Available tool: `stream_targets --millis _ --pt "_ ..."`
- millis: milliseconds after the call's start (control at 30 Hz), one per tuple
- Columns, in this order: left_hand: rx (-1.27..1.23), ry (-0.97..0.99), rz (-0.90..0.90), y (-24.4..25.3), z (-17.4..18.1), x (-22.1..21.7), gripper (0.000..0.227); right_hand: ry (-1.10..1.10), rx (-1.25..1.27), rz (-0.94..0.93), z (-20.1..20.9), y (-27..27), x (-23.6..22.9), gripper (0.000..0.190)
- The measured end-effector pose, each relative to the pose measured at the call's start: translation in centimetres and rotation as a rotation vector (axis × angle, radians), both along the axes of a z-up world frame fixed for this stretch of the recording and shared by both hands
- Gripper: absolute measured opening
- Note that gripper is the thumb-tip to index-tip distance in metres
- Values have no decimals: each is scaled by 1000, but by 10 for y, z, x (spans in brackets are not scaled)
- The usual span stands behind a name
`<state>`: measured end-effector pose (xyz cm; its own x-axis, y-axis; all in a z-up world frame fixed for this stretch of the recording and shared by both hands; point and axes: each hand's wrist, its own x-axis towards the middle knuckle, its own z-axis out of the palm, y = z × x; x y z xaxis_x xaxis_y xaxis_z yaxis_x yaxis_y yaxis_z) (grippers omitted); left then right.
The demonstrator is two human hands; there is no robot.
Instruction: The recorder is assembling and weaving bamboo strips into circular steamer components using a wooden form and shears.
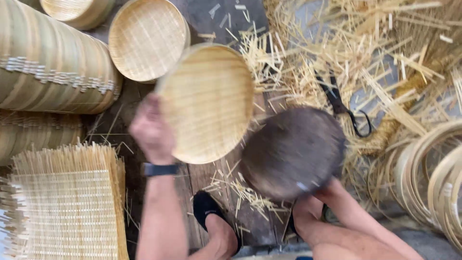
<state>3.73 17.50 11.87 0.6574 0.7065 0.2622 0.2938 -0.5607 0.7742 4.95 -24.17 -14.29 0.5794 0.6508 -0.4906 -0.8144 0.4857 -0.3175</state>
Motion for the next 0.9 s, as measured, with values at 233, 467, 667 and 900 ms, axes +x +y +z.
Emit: stream_targets --millis 233,467,667,900 --pt "-258 206 164 49 -56 -8 72 -5 9 155 93 51 10 55" --pt "-576 387 165 27 -149 8 62 -559 -965 454 78 16 -3 34" --pt "452 46 -186 -48 -131 32 23 -1047 -1263 177 90 9 -15 15" --pt "212 271 -638 -238 -126 -10 59 -1342 -1332 108 90 16 -18 10"
